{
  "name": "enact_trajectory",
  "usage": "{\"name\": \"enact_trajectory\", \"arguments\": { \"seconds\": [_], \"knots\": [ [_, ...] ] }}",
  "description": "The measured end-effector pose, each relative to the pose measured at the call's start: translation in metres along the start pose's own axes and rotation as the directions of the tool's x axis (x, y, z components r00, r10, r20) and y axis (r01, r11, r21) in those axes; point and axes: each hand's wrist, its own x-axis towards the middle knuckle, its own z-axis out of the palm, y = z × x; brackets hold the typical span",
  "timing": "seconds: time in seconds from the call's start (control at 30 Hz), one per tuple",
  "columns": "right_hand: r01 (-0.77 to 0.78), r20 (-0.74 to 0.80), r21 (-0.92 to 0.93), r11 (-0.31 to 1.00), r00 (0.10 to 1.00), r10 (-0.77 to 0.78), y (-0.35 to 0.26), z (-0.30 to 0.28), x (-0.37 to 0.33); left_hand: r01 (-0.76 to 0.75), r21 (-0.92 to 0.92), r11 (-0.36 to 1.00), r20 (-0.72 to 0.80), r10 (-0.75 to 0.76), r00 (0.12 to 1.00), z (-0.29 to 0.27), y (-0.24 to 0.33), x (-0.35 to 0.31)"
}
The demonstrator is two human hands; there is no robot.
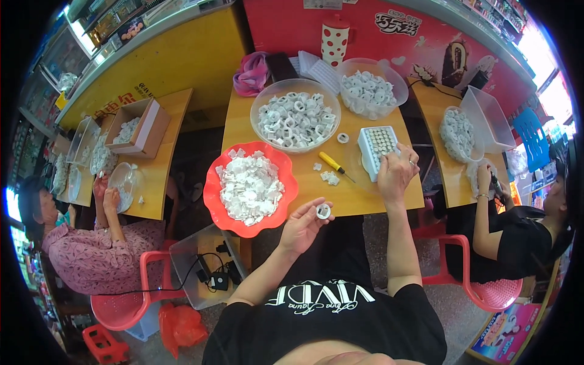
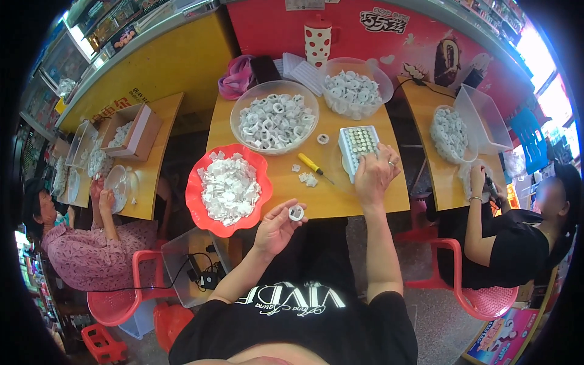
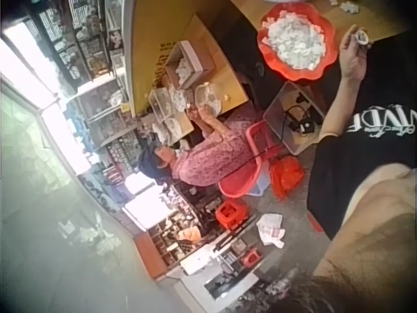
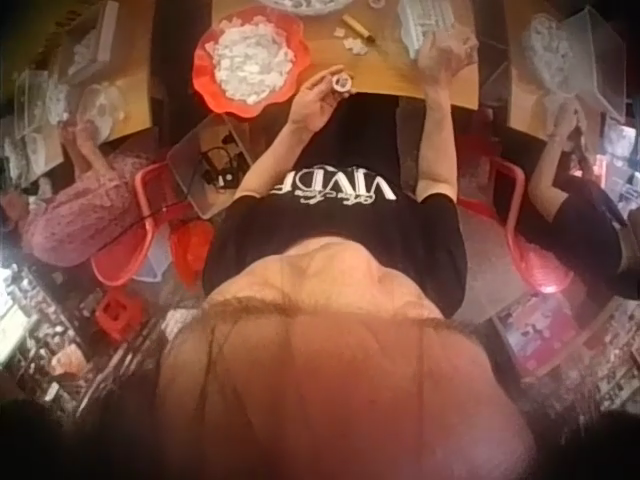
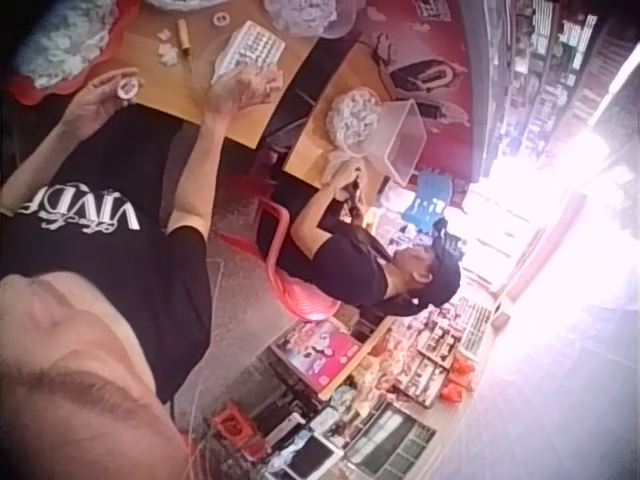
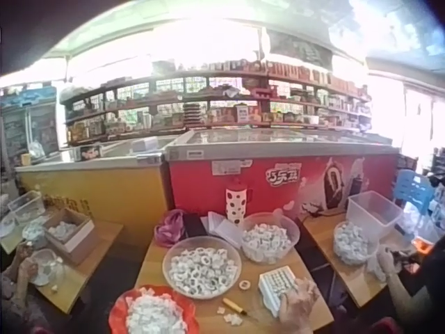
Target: The person assembles small light components by placing batteries and electronic parts into plastic housings and snapping the pieces together by hand.
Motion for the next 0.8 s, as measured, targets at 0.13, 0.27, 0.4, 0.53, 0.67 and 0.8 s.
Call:
{"name": "enact_trajectory", "arguments": {
  "seconds": [0.13,0.27,0.4,0.53,0.67,0.8],
  "knots": [
    [0.047,-0.056,0.161,0.986,0.998,-0.038,-0.004,-0.008,-0.004,0.015,-0.041,0.999,0.015,-0.015,1.000,-0.001,0.000,0.002],
    [0.090,0.074,0.682,0.726,0.979,-0.191,-0.047,-0.046,-0.044,0.029,-0.034,0.999,0.020,-0.029,0.999,-0.003,-0.001,0.002],
    [0.200,0.087,0.689,0.697,0.931,-0.353,-0.070,-0.056,-0.075,0.042,-0.028,0.999,0.034,-0.041,0.999,-0.003,-0.006,-0.002],
    [0.239,0.080,0.670,0.703,0.918,-0.389,-0.070,-0.052,-0.080,0.047,-0.022,0.999,0.059,-0.046,0.997,-0.001,-0.008,-0.005],
    [0.238,0.092,0.676,0.697,0.911,-0.401,-0.075,-0.056,-0.079,0.016,-0.012,1.000,0.038,-0.015,0.999,0.002,-0.009,-0.008],
    [-0.204,0.377,0.818,0.538,0.896,-0.233,-0.071,-0.049,-0.085,-0.001,0.015,1.000,0.064,0.000,0.998,0.001,-0.009,-0.011]
  ]
}}
